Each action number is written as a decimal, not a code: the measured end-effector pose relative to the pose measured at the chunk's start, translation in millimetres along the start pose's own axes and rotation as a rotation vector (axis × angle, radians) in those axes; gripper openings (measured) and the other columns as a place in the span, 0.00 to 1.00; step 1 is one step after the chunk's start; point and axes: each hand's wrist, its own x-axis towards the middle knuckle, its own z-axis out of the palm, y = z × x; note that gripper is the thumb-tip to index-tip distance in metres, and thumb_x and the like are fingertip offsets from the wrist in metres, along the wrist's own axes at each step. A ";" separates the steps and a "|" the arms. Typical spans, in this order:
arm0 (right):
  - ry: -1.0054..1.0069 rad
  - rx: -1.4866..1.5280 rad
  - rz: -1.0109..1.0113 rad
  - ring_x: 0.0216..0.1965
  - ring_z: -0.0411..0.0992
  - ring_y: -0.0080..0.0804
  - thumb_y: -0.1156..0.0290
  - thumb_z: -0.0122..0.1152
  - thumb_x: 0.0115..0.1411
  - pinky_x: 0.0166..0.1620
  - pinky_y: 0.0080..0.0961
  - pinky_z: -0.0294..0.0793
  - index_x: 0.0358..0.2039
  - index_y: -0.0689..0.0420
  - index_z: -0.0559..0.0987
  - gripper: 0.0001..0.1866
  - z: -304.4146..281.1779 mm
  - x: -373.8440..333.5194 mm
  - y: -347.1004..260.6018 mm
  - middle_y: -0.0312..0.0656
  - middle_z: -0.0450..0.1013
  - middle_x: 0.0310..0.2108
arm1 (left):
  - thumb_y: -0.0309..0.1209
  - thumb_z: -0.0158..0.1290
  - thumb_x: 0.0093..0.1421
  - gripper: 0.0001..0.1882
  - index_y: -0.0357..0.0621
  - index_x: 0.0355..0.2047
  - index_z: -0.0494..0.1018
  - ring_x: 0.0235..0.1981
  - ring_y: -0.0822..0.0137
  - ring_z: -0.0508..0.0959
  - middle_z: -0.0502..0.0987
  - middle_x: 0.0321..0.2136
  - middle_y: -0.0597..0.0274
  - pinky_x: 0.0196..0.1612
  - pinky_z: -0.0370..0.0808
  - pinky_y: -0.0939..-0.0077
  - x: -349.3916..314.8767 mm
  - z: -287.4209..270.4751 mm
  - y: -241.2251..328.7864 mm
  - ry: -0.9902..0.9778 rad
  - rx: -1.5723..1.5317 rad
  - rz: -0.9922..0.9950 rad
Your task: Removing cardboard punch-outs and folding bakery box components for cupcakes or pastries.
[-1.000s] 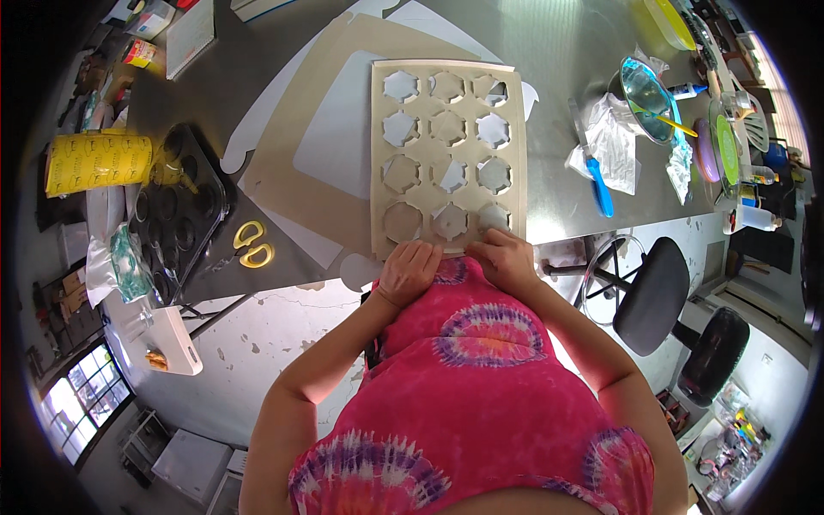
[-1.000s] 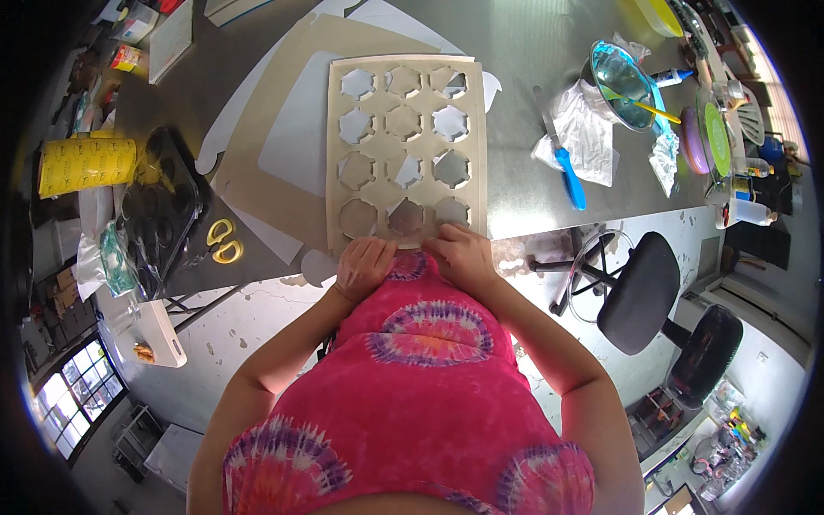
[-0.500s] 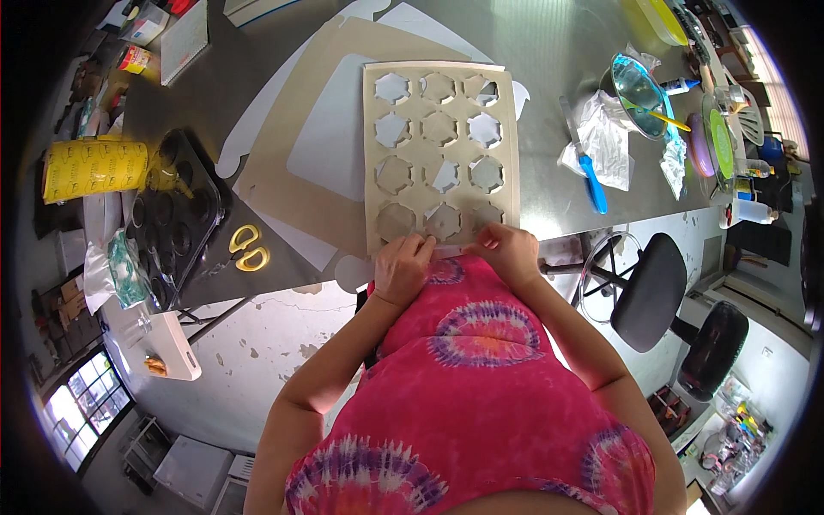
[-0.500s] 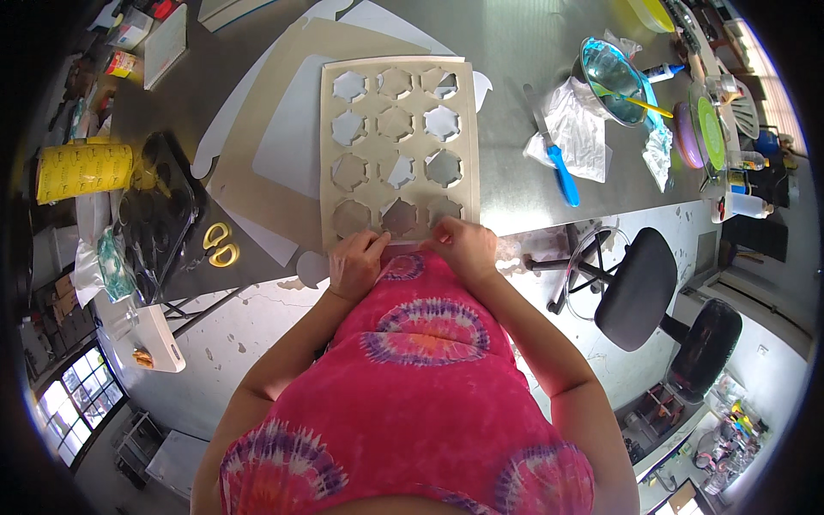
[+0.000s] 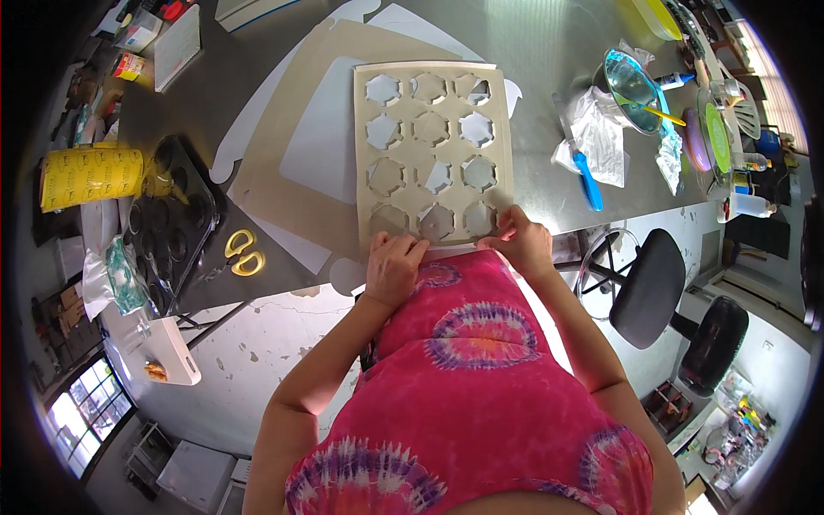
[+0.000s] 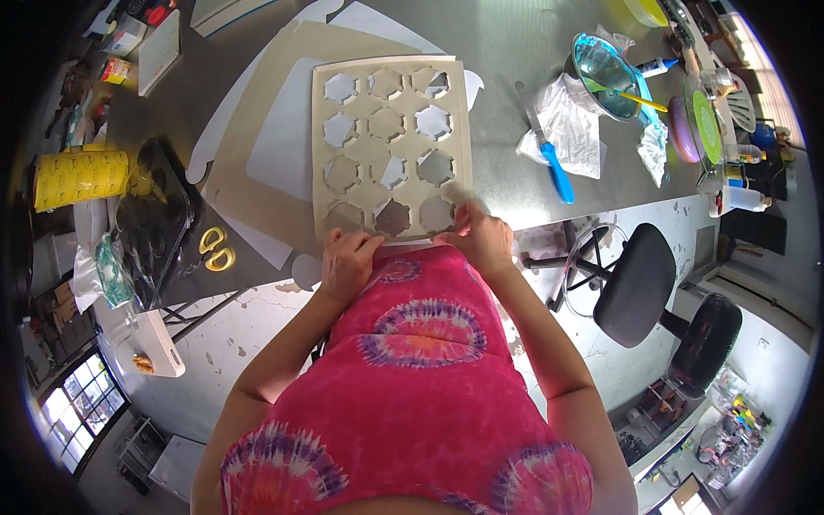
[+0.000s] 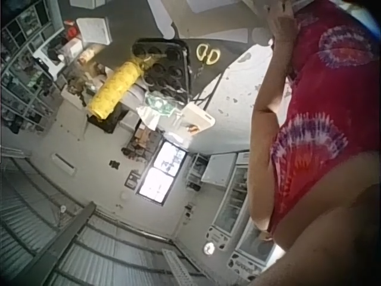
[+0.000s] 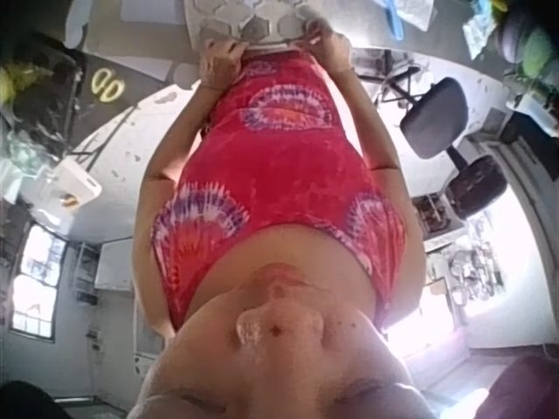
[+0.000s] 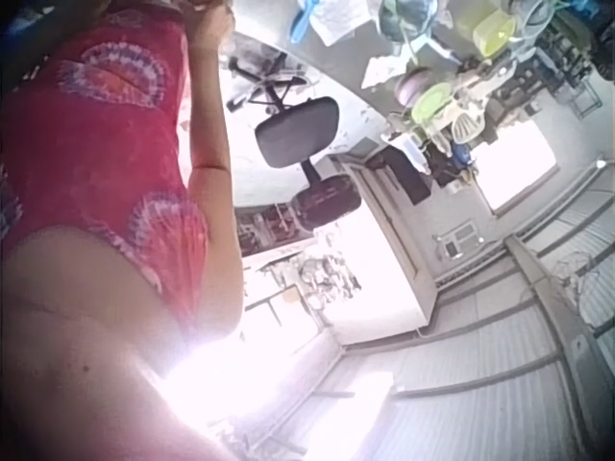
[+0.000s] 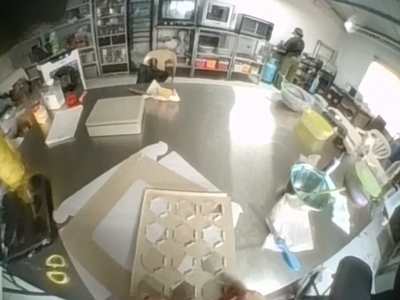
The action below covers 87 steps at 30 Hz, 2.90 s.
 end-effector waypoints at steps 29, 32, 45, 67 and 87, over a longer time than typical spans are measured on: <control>-0.085 0.028 0.018 0.25 0.73 0.32 0.54 0.73 0.32 0.29 0.29 0.67 0.25 0.52 0.71 0.24 -1.7 7.2 5.7 0.34 0.72 0.19 | 0.33 0.64 0.38 0.08 0.47 0.19 0.76 0.36 0.62 0.67 0.69 0.26 0.67 0.42 0.61 0.66 -20.5 -19.8 -29.7 0.136 -0.035 -0.472; -0.037 0.020 -0.020 0.23 0.71 0.31 0.53 0.72 0.33 0.28 0.30 0.66 0.25 0.52 0.71 0.24 -2.8 6.5 4.6 0.33 0.69 0.19 | 0.32 0.64 0.39 0.10 0.45 0.20 0.74 0.38 0.62 0.67 0.68 0.30 0.64 0.43 0.61 0.65 -18.3 -22.2 -30.3 0.075 -0.027 -0.513; 0.240 0.218 -0.188 0.21 0.66 0.25 0.51 0.74 0.33 0.27 0.22 0.68 0.36 0.60 0.71 0.34 9.0 5.1 23.9 0.41 0.69 0.33 | 0.28 0.64 0.42 0.23 0.40 0.36 0.64 0.27 0.60 0.66 0.66 0.29 0.57 0.31 0.66 0.69 -22.4 -12.7 -28.4 0.243 -0.201 -0.530; -0.808 1.067 0.108 0.36 0.73 0.31 0.62 0.54 0.59 0.39 0.26 0.75 0.42 0.61 0.72 0.17 34.0 -20.2 -37.2 0.43 0.72 0.40 | 0.30 0.59 0.43 0.25 0.41 0.44 0.68 0.47 0.56 0.68 0.69 0.44 0.57 0.50 0.63 0.61 -8.2 -44.1 28.9 -0.060 -0.071 0.022; 0.274 -0.138 -0.781 0.37 0.69 0.36 0.70 0.60 0.46 0.38 0.29 0.71 0.33 0.58 0.75 0.13 16.4 0.7 13.6 0.38 0.69 0.34 | 0.26 0.54 0.49 0.13 0.41 0.37 0.73 0.38 0.61 0.72 0.72 0.35 0.62 0.39 0.70 0.67 -23.8 0.4 -5.9 0.122 0.117 -0.071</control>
